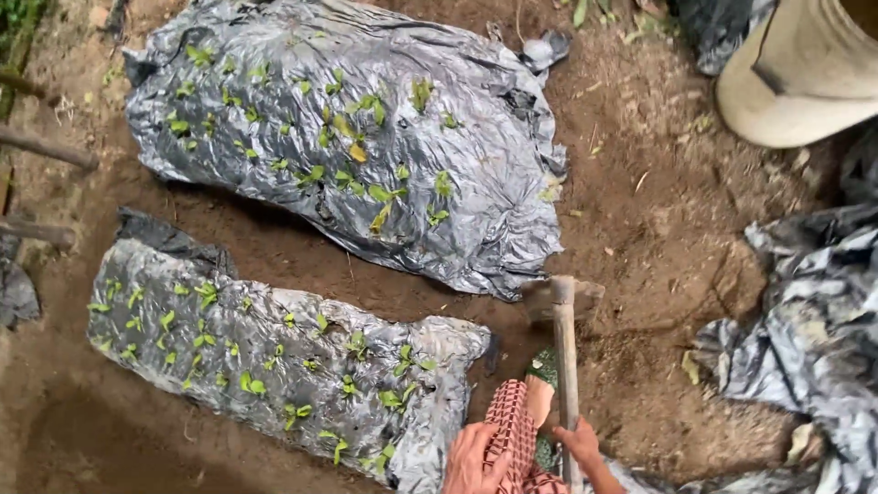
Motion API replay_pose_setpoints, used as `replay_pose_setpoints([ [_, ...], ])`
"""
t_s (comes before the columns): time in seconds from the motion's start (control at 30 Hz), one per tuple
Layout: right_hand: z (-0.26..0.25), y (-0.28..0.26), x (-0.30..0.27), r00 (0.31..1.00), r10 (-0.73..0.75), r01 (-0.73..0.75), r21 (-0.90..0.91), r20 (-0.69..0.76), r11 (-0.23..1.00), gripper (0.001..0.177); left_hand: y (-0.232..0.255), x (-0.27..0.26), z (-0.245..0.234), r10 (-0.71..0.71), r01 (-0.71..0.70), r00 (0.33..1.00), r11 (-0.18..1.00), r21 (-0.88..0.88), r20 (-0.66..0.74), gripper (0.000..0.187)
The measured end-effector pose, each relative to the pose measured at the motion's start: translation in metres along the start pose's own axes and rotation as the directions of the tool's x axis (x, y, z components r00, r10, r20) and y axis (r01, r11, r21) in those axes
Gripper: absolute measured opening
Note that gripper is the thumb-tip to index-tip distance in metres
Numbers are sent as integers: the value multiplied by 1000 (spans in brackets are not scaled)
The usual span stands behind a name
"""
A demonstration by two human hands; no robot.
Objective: The person plants seeds by hand into a prepared garden bed, using a small blue cup to hold the seeds. After planting, the person uses a hoe to cover the seeds with soil.
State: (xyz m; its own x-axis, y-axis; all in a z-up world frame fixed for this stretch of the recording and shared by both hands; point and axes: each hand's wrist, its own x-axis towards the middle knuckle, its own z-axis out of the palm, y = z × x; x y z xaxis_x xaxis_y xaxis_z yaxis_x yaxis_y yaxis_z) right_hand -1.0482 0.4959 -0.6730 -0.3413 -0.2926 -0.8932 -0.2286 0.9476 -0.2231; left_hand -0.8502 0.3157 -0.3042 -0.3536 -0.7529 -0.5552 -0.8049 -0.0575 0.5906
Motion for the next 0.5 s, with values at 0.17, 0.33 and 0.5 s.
replay_pose_setpoints([
  [0.17,-83,-35,-47,988,-134,132,-32,-79,991,64,-15,-3,14,30,-29,999,997,67,-14,46],
  [0.33,-192,-88,-69,982,-168,153,-168,-82,974,64,-29,-1,38,45,-8,962,990,141,-268,44],
  [0.5,-297,-183,-183,983,61,-77,-84,-175,994,55,23,-64,-46,-450,502,835,858,-105,316,32],
])
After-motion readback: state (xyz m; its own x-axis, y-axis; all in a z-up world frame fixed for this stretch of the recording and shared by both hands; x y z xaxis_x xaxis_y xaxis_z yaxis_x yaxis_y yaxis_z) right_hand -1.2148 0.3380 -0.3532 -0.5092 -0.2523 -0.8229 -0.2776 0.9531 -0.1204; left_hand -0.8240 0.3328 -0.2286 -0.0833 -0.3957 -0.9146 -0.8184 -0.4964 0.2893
